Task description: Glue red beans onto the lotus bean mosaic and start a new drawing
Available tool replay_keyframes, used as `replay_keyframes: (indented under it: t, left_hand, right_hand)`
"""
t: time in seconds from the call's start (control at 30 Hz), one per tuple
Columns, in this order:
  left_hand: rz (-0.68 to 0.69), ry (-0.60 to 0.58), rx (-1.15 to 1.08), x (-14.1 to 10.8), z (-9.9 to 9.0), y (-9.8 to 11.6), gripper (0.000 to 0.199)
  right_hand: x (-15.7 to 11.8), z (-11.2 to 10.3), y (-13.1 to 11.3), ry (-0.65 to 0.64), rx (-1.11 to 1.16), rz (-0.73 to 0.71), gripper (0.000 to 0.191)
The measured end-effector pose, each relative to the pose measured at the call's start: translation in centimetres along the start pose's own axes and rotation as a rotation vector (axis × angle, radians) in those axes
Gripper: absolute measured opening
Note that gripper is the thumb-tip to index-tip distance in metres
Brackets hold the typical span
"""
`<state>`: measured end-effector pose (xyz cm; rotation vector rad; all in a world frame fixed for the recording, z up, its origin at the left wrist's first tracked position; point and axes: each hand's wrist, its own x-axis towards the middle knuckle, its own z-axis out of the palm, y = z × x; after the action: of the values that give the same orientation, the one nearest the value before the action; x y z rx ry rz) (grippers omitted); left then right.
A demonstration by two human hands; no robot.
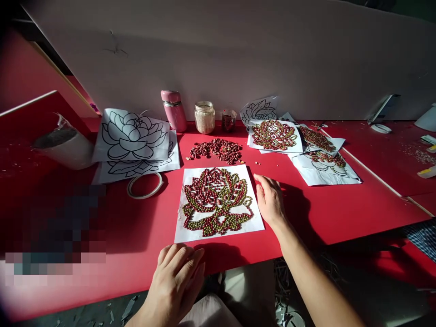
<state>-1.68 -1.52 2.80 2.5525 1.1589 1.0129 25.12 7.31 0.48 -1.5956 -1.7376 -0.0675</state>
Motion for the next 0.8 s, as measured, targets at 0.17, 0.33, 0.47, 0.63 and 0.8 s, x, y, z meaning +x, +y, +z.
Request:
replay_keyframes:
  t: [0.17,0.33,0.47,0.63,0.8]
  left_hand:
    - [0.050,0.005,0.031,-0.8,0.6,1.2,0.021]
    - [0.110,-0.025,0.053,-1.1,1.1,1.8,0.020]
    - [0.153,0.006,0.050,-1.0,1.3,1.5,0.021]
    - [0.245,0.091,0.045,0.0,1.6,0.9,0.015]
    - [0.304,0.286,0.098,1.6,4.6,1.5,0.018]
  right_hand:
    - [-0.1,0.3,0.3,0.104,0.096,0.052,0.027]
    - [-0.5,0.2,0.2,0.134,0.132,0.056,0.024]
    - [-0.4,0.2,-0.1,0.132,0.155,0.049,0.023]
    - [1.2,0.1,0.0,0.035,0.256,0.066,0.025]
    - [5.4,1.8,1.4,-0.050,0.283,0.142,0.031]
